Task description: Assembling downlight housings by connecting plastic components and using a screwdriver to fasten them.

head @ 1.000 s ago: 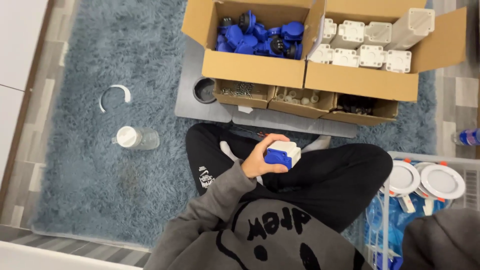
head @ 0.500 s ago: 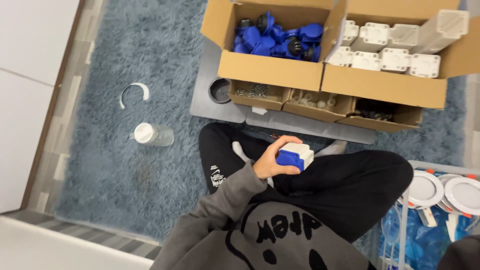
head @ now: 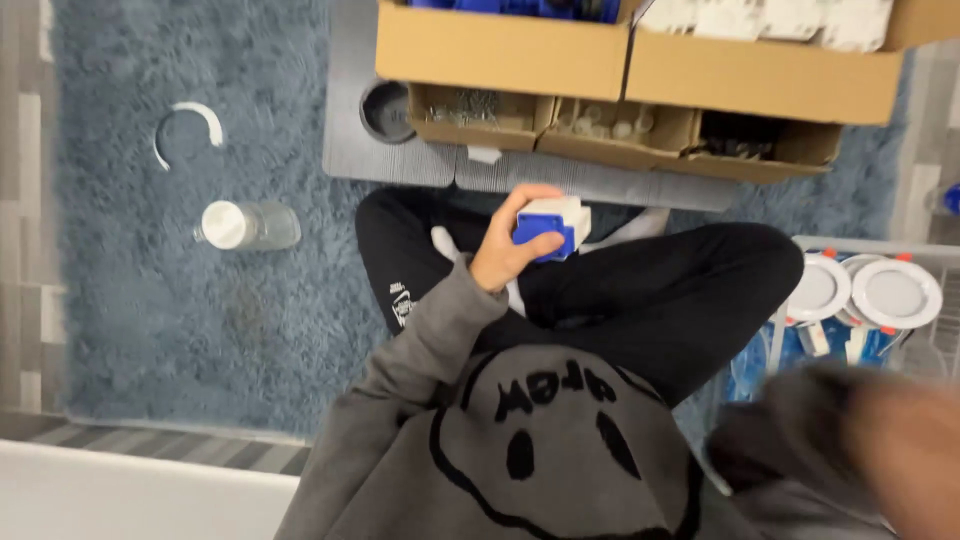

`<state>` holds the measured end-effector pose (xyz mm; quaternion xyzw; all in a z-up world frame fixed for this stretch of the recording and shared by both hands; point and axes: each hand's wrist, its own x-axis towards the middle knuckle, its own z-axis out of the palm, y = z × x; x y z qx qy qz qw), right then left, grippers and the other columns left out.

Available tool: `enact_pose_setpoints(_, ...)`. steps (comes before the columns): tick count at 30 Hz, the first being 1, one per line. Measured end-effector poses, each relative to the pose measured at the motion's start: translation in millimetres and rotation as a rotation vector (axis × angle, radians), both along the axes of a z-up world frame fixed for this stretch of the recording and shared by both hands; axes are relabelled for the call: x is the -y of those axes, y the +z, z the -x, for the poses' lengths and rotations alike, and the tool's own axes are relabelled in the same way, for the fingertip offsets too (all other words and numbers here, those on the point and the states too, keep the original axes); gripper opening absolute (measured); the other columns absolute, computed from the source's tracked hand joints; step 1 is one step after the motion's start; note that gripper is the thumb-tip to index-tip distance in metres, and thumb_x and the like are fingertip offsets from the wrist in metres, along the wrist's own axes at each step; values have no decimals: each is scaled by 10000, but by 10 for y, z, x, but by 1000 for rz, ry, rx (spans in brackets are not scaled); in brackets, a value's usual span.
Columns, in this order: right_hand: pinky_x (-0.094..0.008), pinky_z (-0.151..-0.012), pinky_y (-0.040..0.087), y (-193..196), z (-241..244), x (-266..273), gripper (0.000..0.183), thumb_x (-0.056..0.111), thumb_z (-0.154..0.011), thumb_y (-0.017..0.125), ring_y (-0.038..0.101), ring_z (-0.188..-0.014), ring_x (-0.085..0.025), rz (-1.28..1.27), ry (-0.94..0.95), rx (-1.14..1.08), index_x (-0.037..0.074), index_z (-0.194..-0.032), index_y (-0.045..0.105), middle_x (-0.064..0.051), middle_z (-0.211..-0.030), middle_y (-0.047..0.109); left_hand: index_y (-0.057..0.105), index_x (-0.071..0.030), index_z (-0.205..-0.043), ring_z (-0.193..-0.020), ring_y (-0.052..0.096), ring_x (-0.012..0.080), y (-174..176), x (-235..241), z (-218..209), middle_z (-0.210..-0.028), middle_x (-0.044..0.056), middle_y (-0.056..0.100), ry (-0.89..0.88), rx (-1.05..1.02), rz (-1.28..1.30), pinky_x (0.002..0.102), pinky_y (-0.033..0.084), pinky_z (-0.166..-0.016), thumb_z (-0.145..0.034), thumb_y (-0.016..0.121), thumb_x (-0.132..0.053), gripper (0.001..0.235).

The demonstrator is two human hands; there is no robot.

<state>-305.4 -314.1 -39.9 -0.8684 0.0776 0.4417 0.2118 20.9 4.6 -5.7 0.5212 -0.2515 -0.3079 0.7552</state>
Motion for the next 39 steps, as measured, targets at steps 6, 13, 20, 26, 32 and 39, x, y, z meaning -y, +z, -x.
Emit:
enact_pose_setpoints(6,-551,-1078,567,1362,-2003,-1213,425,85,-892,873,694,-1245,-468,-452,-298,1509,-75,-1256,724,-292,-1358,701,627,-114,-1440,-1148,657,207,43,28,1,-1310,108,687,50,-25,1,375,543,-1055,-925,892,-234,592)
enact_pose_setpoints(13,-671,-1091,527,902,-2349,-1478,580,122,-898,935,648,-1312,-592,-615,-261,1498,-133,-1359,693,-335,-1401,691,653,-55,-1428,-1116,650,149,-64,64,-26,-1204,107,735,73,-8,33,377,547,-1003,-900,976,-287,661)
enact_pose_setpoints(20,-677,-1064,541,847,-2404,-1417,453,60,-894,915,646,-1308,-616,-728,-301,1464,-90,-1288,749,-348,-1383,696,635,-22,-1444,-1136,671,146,-259,-12,-79,-1214,128,746,16,-29,42,377,562,-994,-884,987,-249,700)
enact_pose_setpoints(26,-643,-1177,483,1592,-2682,-834,394,227,-1096,707,625,-1390,-522,-502,-119,1372,-58,-1366,730,-289,-1435,687,621,-50,-1470,-1195,632,190,-200,-22,31,-1317,120,679,86,-143,6,356,537,-1028,-863,978,-246,731)
enact_pose_setpoints(32,-699,-995,535,1823,-3120,-654,465,229,-1175,546,693,-1139,-622,-103,102,1014,-192,-1327,673,-473,-1255,695,653,-51,-1439,-1147,639,174,-99,33,86,-1286,105,675,146,-288,48,325,552,-1008,-843,948,-258,697)
enact_pose_setpoints(39,-608,-1140,503,1621,-3395,-707,871,634,-1172,166,686,-1314,-486,76,-23,476,-19,-1446,675,-295,-1417,717,715,-46,-1369,-1069,646,166,-142,1,87,-1192,108,684,163,-306,13,311,577,-931,-816,951,-207,623)
